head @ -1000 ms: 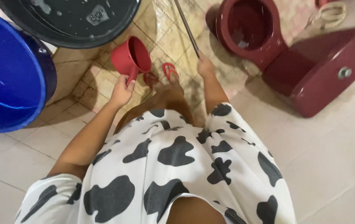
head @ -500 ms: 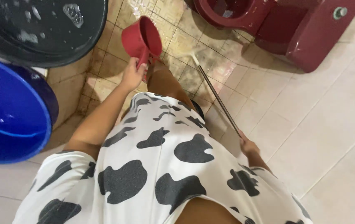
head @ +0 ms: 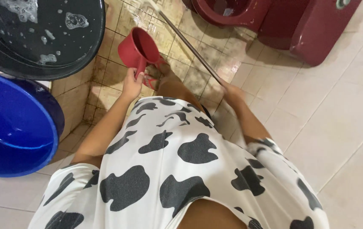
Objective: Cleaning the bathroom floor using water from a dipper and a floor squeegee.
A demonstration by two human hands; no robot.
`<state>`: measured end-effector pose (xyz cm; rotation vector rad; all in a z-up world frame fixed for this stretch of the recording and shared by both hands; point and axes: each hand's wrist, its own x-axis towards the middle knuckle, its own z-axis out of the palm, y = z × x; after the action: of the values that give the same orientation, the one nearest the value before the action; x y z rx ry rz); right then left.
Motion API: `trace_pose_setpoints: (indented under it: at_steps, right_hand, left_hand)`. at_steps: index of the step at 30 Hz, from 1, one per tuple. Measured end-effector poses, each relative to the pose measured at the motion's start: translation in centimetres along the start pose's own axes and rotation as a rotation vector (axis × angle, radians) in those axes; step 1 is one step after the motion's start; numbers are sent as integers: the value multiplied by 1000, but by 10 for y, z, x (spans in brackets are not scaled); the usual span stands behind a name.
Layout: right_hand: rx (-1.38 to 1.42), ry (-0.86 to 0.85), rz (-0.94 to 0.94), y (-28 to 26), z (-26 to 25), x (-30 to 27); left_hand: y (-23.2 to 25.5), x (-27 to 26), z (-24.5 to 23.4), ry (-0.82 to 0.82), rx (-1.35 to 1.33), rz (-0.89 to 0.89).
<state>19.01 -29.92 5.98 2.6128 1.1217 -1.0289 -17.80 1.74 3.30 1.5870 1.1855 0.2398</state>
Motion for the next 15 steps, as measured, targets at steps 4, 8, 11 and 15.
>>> trace_pose_setpoints:
  at_steps: [4,8,11,15]
  right_hand:
    - [168,46,-98,-94,-19,88]
    - [98,45,-7,-96,4,120]
    - [118,21,-55,-36,39,104]
    - [160,-239,300,42,23,-44]
  left_hand:
    - [0,7,-2,37,56,-17]
    - [15,3,-9,82,32,-14]
    - [18,14,-9,97,-7,-8]
    - [32,26,-11,124,-57,-30]
